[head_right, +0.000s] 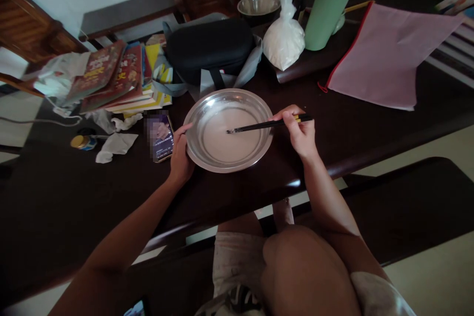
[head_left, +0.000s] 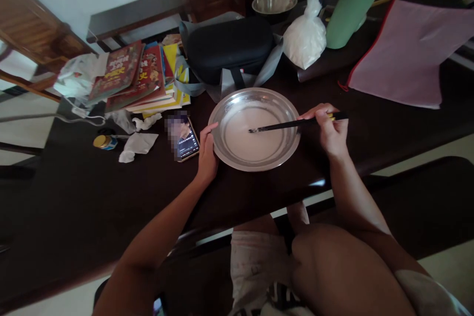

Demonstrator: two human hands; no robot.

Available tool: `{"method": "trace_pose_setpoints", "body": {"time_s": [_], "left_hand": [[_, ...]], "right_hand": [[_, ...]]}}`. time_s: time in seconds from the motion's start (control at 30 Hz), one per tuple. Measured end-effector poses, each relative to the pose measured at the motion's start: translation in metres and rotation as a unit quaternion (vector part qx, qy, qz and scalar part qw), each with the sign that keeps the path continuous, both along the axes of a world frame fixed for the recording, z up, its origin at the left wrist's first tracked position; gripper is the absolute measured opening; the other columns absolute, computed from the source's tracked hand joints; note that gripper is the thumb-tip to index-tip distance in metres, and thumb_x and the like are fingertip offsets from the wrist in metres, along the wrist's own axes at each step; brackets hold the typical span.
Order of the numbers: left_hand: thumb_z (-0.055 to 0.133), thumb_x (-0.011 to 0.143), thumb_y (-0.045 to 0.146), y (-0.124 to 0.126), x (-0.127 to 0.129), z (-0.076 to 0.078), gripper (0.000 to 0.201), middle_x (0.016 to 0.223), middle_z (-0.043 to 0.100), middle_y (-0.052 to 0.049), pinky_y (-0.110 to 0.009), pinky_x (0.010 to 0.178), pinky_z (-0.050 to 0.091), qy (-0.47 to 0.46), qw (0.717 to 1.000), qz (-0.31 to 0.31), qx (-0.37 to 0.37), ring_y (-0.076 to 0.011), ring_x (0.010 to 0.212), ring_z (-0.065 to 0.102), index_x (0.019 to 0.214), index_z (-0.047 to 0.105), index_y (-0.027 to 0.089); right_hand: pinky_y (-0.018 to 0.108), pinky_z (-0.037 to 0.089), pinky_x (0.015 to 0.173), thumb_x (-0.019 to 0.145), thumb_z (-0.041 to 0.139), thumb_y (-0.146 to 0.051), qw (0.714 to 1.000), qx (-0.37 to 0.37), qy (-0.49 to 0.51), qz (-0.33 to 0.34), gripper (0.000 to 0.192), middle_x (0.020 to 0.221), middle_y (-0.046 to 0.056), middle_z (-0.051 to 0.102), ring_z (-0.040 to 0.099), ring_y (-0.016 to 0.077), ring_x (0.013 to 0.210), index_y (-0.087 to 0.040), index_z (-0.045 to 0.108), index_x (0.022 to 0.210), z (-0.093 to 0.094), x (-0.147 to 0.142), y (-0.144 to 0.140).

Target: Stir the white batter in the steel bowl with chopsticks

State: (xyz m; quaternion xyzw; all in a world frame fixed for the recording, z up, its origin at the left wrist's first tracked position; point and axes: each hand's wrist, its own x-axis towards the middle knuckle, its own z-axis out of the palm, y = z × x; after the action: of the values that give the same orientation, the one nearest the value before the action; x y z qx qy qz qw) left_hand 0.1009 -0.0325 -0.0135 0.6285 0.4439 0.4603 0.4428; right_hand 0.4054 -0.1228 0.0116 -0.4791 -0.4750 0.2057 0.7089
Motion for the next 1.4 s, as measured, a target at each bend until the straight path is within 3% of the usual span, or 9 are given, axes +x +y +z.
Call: {"method": "trace_pose_setpoints", "body": {"time_s": [0.1, 0.23, 0.43, 0.63, 0.77, 0.97, 1.2, 1.3, 1.4], "left_hand": [[0.047, 0.107, 0.061, -0.0005, -0.0012, 0.0017, 0.043, 0.137, 0.066, -0.009, -0.046, 0.126, 0.04, 0.01, 1.0, -0.006, 0.013, -0.0271, 0.135, 0.058, 0.121, 0.068, 0.026], [0.046, 0.108, 0.059, -0.0009, -0.001, 0.0027, 0.042, 0.137, 0.066, -0.01, -0.046, 0.126, 0.039, 0.011, 1.0, -0.005, 0.013, -0.0274, 0.134, 0.058, 0.121, 0.068, 0.025], [0.05, 0.104, 0.066, -0.0011, 0.0022, 0.0027, 0.047, 0.134, 0.067, -0.009, -0.045, 0.123, 0.042, -0.016, 1.0, 0.005, -0.002, -0.0279, 0.134, 0.059, 0.119, 0.069, 0.027], [0.049, 0.106, 0.063, -0.0013, 0.0011, 0.0016, 0.044, 0.135, 0.067, -0.011, -0.045, 0.125, 0.04, 0.0, 1.0, 0.0, 0.006, -0.0279, 0.133, 0.058, 0.118, 0.069, 0.025], [0.051, 0.103, 0.067, -0.0007, 0.0007, -0.0001, 0.049, 0.135, 0.067, -0.009, -0.045, 0.123, 0.042, -0.02, 1.0, 0.006, -0.008, -0.0275, 0.131, 0.06, 0.122, 0.069, 0.026], [0.05, 0.105, 0.062, -0.0013, 0.001, 0.0026, 0.042, 0.136, 0.066, -0.011, -0.047, 0.124, 0.041, -0.011, 1.0, -0.002, 0.003, -0.0286, 0.134, 0.058, 0.116, 0.069, 0.026], [0.05, 0.104, 0.065, -0.0008, 0.0017, 0.0009, 0.045, 0.135, 0.067, -0.009, -0.046, 0.123, 0.041, -0.019, 1.0, 0.005, -0.006, -0.028, 0.132, 0.059, 0.119, 0.069, 0.027], [0.052, 0.103, 0.067, 0.0001, 0.0008, -0.0005, 0.047, 0.134, 0.067, -0.008, -0.044, 0.123, 0.042, -0.022, 1.0, 0.01, -0.01, -0.027, 0.132, 0.06, 0.122, 0.07, 0.028], [0.051, 0.104, 0.065, 0.0006, -0.0005, -0.0015, 0.046, 0.136, 0.068, -0.008, -0.043, 0.123, 0.042, -0.015, 1.0, 0.005, -0.006, -0.0266, 0.132, 0.06, 0.123, 0.071, 0.028]], "right_hand": [[0.031, 0.058, 0.066, 0.096, 0.071, -0.051, 0.999, 0.027, 0.027, -0.006, 0.035, 0.066, -0.003, 0.072, 0.07, 0.0146, 0.062, -0.027, 0.073, 0.071, -0.0006, 0.0006, 0.0008], [0.036, 0.062, 0.074, 0.095, 0.071, -0.056, 0.997, -0.041, -0.036, 0.048, 0.034, 0.072, -0.001, 0.076, 0.074, 0.0184, 0.071, -0.028, 0.076, 0.078, 0.001, -0.0004, -0.001], [0.037, 0.062, 0.07, 0.095, 0.072, -0.057, 1.0, 0.004, 0.012, -0.008, 0.034, 0.067, -0.002, 0.071, 0.072, 0.0183, 0.065, -0.031, 0.073, 0.073, 0.0005, -0.0002, -0.0008], [0.04, 0.066, 0.077, 0.094, 0.07, -0.062, 0.996, -0.062, -0.058, 0.039, 0.037, 0.074, 0.001, 0.077, 0.077, 0.0214, 0.076, -0.029, 0.076, 0.078, 0.0027, -0.0012, -0.0019], [0.04, 0.066, 0.075, 0.094, 0.071, -0.061, 1.0, -0.012, -0.014, -0.02, 0.037, 0.07, 0.0, 0.075, 0.076, 0.0208, 0.071, -0.029, 0.073, 0.075, 0.0026, -0.0017, -0.001], [0.039, 0.065, 0.076, 0.094, 0.071, -0.06, 0.997, -0.055, -0.048, 0.04, 0.035, 0.073, 0.0, 0.076, 0.077, 0.0206, 0.075, -0.029, 0.076, 0.077, 0.0016, -0.001, -0.002], [0.037, 0.061, 0.063, 0.095, 0.07, -0.06, 1.0, -0.002, 0.003, -0.006, 0.039, 0.066, -0.001, 0.072, 0.071, 0.0189, 0.062, -0.03, 0.072, 0.07, 0.0027, -0.0019, -0.0015], [0.039, 0.064, 0.069, 0.094, 0.071, -0.061, 0.998, -0.044, -0.039, 0.032, 0.037, 0.068, 0.0, 0.074, 0.075, 0.021, 0.07, -0.03, 0.075, 0.075, 0.0032, -0.0019, -0.0016], [0.039, 0.064, 0.075, 0.096, 0.07, -0.057, 0.998, -0.039, -0.049, 0.008, 0.033, 0.072, 0.0, 0.076, 0.077, 0.0209, 0.075, -0.03, 0.077, 0.079, 0.002, -0.0007, -0.0012]]}}
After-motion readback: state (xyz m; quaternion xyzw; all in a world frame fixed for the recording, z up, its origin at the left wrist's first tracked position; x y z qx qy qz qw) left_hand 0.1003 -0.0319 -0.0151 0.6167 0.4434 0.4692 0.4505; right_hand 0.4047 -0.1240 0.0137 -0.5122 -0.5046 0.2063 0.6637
